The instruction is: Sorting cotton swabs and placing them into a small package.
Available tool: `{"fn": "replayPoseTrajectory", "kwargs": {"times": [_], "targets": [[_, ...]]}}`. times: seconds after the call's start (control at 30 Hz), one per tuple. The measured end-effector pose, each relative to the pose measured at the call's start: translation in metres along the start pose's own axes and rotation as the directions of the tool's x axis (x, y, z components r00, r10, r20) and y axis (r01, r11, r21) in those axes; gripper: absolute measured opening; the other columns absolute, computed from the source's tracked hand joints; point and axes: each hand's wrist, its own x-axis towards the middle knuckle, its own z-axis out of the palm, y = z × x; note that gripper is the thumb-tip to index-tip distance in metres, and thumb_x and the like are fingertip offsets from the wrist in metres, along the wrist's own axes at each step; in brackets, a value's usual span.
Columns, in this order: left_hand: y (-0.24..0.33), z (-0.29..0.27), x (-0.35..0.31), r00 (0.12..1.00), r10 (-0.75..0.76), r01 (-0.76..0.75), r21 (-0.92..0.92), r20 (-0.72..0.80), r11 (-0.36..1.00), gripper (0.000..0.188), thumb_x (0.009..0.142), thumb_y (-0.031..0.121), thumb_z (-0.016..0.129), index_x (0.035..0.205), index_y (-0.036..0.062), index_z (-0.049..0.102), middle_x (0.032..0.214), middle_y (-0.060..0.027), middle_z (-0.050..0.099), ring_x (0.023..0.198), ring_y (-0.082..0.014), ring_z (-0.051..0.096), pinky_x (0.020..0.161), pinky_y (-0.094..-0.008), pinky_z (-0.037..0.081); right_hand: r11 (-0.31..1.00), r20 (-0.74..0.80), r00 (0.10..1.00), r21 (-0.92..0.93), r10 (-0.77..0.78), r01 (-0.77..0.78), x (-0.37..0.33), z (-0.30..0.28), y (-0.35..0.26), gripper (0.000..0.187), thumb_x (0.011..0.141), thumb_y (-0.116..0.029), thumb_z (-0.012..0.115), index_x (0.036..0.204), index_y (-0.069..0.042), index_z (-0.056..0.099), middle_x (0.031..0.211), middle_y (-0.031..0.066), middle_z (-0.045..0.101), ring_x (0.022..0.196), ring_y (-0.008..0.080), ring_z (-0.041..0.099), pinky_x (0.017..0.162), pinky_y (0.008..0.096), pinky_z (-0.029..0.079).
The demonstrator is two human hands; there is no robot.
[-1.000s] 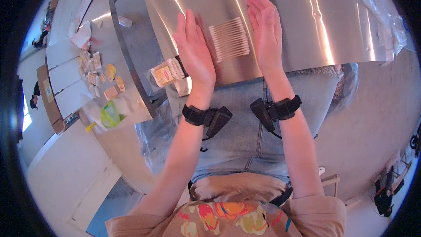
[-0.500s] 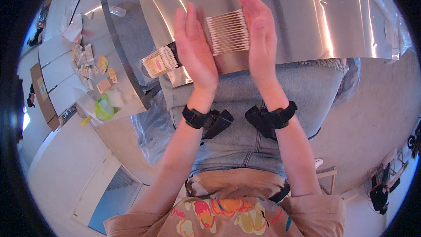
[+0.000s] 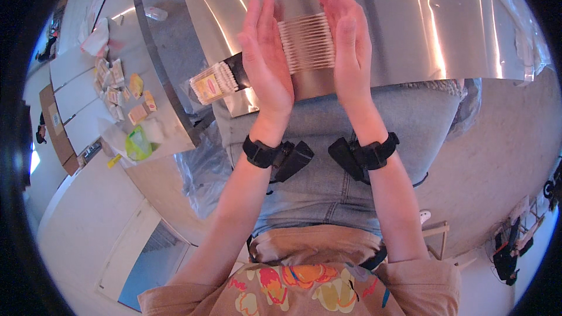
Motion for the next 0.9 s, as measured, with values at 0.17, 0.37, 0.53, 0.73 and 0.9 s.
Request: {"fn": "replayPoseTrajectory", "kwargs": {"times": [0.17, 0.37, 0.53, 0.73, 0.9], "targets": [[0.001, 0.001, -0.004, 1.000, -0.022, 0.022, -0.051, -0.004, 0.998, 0.076, 0.104, 0.057, 0.029, 0.156, 0.0018, 0.023, 0.159, -0.0206, 0.030, 0.147, -0.0301, 0.028, 0.122, -0.0421, 0.018, 0.997, 0.015, 1.000, -0.077, -0.016, 0.017, -0.003, -0.003, -0.001, 0.071, 0.105, -0.055, 0.031, 0.147, 0.002, 0.035, 0.148, 0.0231, 0.044, 0.141, 0.0318, 0.041, 0.120, 0.0421, 0.028], [-0.007, 0.008, -0.011, 0.995, 0.090, -0.087, 0.058, -0.039, 0.994, 0.072, 0.106, 0.052, 0.031, 0.154, -0.0008, 0.023, 0.157, -0.0211, 0.033, 0.145, -0.0297, 0.032, 0.120, -0.0414, 0.024, 0.993, -0.048, 0.995, -0.088, -0.089, 0.085, -0.007, 0.006, 0.005, 0.056, 0.107, -0.042, 0.040, 0.137, 0.004, 0.048, 0.138, 0.0161, 0.056, 0.130, 0.0249, 0.051, 0.112, 0.0361, 0.035], [-0.010, 0.002, 0.003, 0.987, 0.150, -0.144, 0.104, -0.052, 0.984, 0.068, 0.107, 0.046, 0.033, 0.153, -0.0023, 0.024, 0.154, -0.0219, 0.037, 0.142, -0.0290, 0.038, 0.119, -0.0405, 0.027, 0.990, -0.033, 0.996, -0.116, -0.084, 0.080, 0.002, 0.012, 0.005, 0.056, 0.108, -0.042, 0.038, 0.139, 0.003, 0.046, 0.138, 0.0188, 0.054, 0.132, 0.0260, 0.049, 0.113, 0.0372, 0.035], [-0.001, 0.001, 0.019, 0.991, 0.057, -0.062, -0.043, -0.121, 0.997, 0.067, 0.107, 0.046, 0.034, 0.152, -0.0026, 0.027, 0.153, -0.0226, 0.038, 0.142, -0.0285, 0.038, 0.119, -0.0400, 0.028, 0.996, 0.008, 1.000, -0.094, -0.005, 0.006, 0.021, 0.015, 0.004, 0.055, 0.109, -0.041, 0.033, 0.140, 0.003, 0.045, 0.140, 0.0207, 0.053, 0.134, 0.0260, 0.048, 0.116, 0.0376, 0.034], [-0.001, -0.010, 0.017, 0.996, 0.048, -0.052, -0.044, -0.078, 0.998, 0.068, 0.107, 0.048, 0.033, 0.152, -0.0025, 0.029, 0.153, -0.0228, 0.038, 0.142, -0.0288, 0.038, 0.120, -0.0402, 0.025, 0.996, 0.031, 0.999, -0.089, 0.020, -0.017, 0.021, 0.012, 0.006, 0.055, 0.109, -0.040, 0.034, 0.140, 0.003, 0.045, 0.140, 0.0196, 0.053, 0.134, 0.0250, 0.048, 0.116, 0.0370, 0.034]]}}
